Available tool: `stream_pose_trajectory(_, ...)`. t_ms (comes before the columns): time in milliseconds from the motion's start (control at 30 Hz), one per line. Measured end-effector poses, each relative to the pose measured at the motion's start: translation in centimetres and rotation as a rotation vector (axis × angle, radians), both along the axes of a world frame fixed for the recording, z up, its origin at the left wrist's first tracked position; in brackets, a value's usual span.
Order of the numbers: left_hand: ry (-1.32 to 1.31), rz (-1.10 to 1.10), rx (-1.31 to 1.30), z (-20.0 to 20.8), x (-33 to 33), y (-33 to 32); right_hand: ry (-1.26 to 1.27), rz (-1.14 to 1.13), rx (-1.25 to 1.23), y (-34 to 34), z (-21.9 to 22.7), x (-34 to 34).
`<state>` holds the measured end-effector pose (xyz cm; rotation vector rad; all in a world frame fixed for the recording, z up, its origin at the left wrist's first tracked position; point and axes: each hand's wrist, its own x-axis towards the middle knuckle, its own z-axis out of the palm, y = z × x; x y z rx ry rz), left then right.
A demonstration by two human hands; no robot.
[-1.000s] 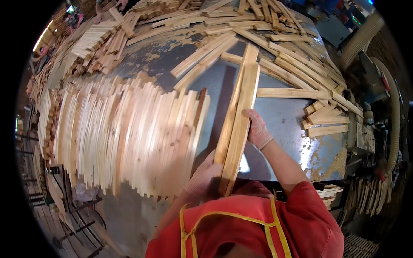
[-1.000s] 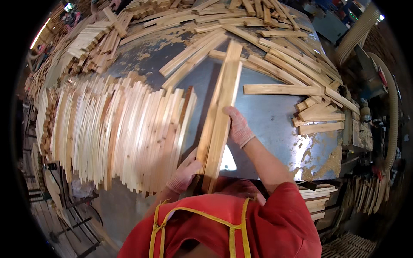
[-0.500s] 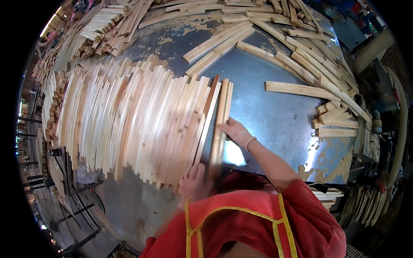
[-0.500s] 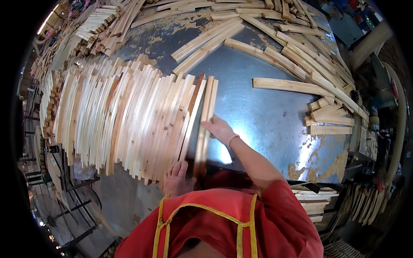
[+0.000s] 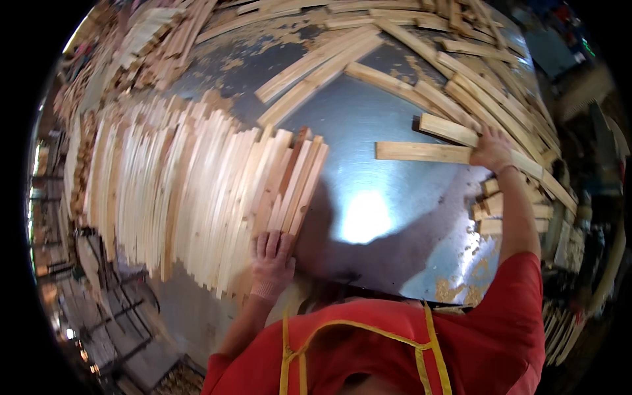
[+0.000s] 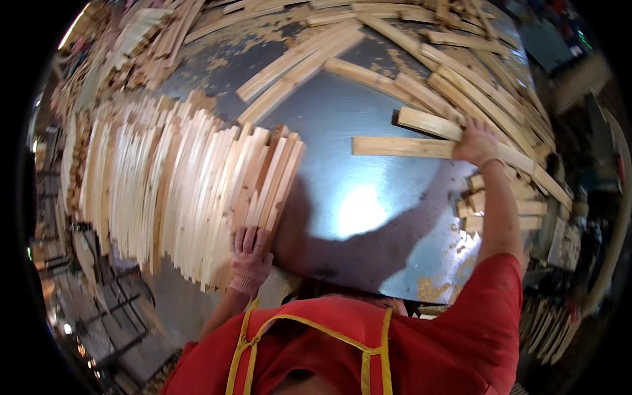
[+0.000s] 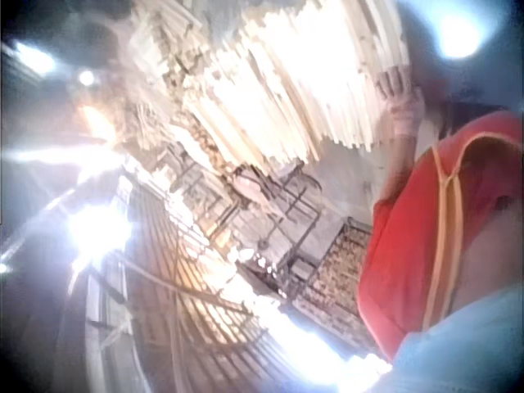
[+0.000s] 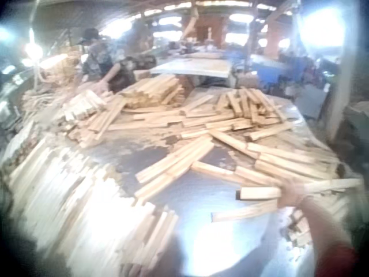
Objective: The person repeatedly picks up thin wooden planks from a scattered pile on a metal table and stacks them neatly. They handle the planks one by one or in small groups, aligning them into a growing stack on the left side of the table.
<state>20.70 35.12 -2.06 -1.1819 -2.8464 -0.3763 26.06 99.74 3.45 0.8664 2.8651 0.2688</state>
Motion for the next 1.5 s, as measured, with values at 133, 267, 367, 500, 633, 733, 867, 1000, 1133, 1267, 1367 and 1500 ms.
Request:
stream_pose_trajectory(133,0.005,0.031,-0.024,1.0,0.1,0.2,-0.261,0.166,-0.174,-1.3,-0.7,1.1)
stream_pose_trajectory(267,-0.003,0.028,0.016,1.1,0.0,0.1,-0.572,0.326,-0.019,-5.6,-2.1,1.3)
stream_pose_trajectory(367,0.012,0.031,0.049,0.5,0.2,-0.3,-0.650,0.416,-0.115,-10.6,1.4,0.3)
stream_pose_trajectory(500,-0.007,0.054,0.063,0.6,0.5,-0.8,-0.082,-0.013,-0.986,-15.7,4.3,2.6)
stream_pose_trajectory(633,-0.117,0.057,0.156,1.8,0.3,-2.2,0.575,-0.381,-1.541,-18.9,-3.8,6.0)
stream_pose_trajectory(733,-0.123,0.221,0.227,0.0,2.8,-6.6,0.567,-0.478,-1.418,-27.2,-5.6,4.6)
stream_pose_trajectory(867,-0.134,0.392,0.262,1.0,8.0,-15.3,0.206,-0.419,-1.110,-38.8,-8.6,2.7)
stream_pose_trajectory(1000,-0.496,0.597,0.283,0.7,14.5,-23.2,0.488,-0.256,-1.682,-48.5,-5.1,1.1)
stream_pose_trajectory(1133,-1.147,0.925,0.812,-1.0,18.0,-22.7,0.372,-0.172,-1.589,-47.6,-5.8,1.3)
stream_pose_trajectory(1267,-1.628,0.958,1.330,-4.5,14.9,-17.4,0.388,-0.075,-1.592,-46.9,-9.4,1.5)
stream_pose_trajectory(1367,-1.551,1.137,1.485,-5.1,13.8,-15.1,0.297,-0.012,-1.349,-47.5,-8.9,1.4)
stream_pose_trajectory(1500,-1.448,0.932,1.183,5.7,11.6,-15.1,0.227,-0.029,-1.288,-46.7,-8.4,1.5)
